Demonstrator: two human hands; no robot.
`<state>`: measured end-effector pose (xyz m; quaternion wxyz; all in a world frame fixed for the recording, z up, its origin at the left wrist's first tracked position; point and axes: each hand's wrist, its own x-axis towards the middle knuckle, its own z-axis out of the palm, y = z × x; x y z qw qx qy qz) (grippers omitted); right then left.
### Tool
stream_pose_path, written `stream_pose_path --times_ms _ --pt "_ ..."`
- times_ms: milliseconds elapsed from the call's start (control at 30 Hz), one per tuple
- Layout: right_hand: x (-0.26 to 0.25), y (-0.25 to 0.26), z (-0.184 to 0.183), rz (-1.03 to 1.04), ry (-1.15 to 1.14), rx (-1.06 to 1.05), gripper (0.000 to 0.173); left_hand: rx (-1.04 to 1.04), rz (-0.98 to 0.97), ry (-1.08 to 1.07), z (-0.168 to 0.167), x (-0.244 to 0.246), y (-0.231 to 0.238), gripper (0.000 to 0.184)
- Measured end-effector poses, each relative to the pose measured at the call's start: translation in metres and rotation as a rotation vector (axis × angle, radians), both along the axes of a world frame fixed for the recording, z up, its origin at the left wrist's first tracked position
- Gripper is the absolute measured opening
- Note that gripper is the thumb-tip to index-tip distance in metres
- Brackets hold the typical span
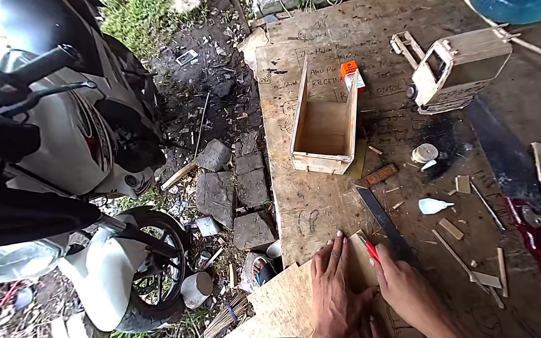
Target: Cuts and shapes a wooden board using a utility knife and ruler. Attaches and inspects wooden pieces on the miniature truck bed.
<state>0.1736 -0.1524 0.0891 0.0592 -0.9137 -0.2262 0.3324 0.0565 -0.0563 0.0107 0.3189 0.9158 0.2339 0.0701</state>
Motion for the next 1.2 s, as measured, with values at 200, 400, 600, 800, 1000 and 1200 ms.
stream_pose_path --times_ms 200,400,600,800,1000,1200 --pt "0.002 0.010 0.011 0.004 0.063 -0.138 0.038 0.011 0.001 -0.014 -0.002 -0.001 -0.001 0.099" --pt "0.016 0.034 0.029 0.080 0.224 -0.329 0.044 0.001 0.003 -0.013 0.000 0.001 -0.002 0.096" --pt "-0.013 -0.018 0.037 -0.005 0.199 -0.201 0.041 0.006 -0.008 0.006 0.000 -0.001 0.000 0.098" --pt "-0.017 -0.053 0.014 -0.325 -0.028 0.253 0.041 -0.042 0.005 -0.002 0.005 -0.001 0.002 0.107" --pt "-0.004 -0.039 -0.009 -0.397 0.042 0.282 0.032 -0.354 0.012 -0.095 0.024 -0.014 0.040 0.078" --pt "0.002 -0.030 0.000 -0.437 0.082 0.319 0.028 -0.550 0.145 -0.051 0.050 0.005 0.049 0.047"
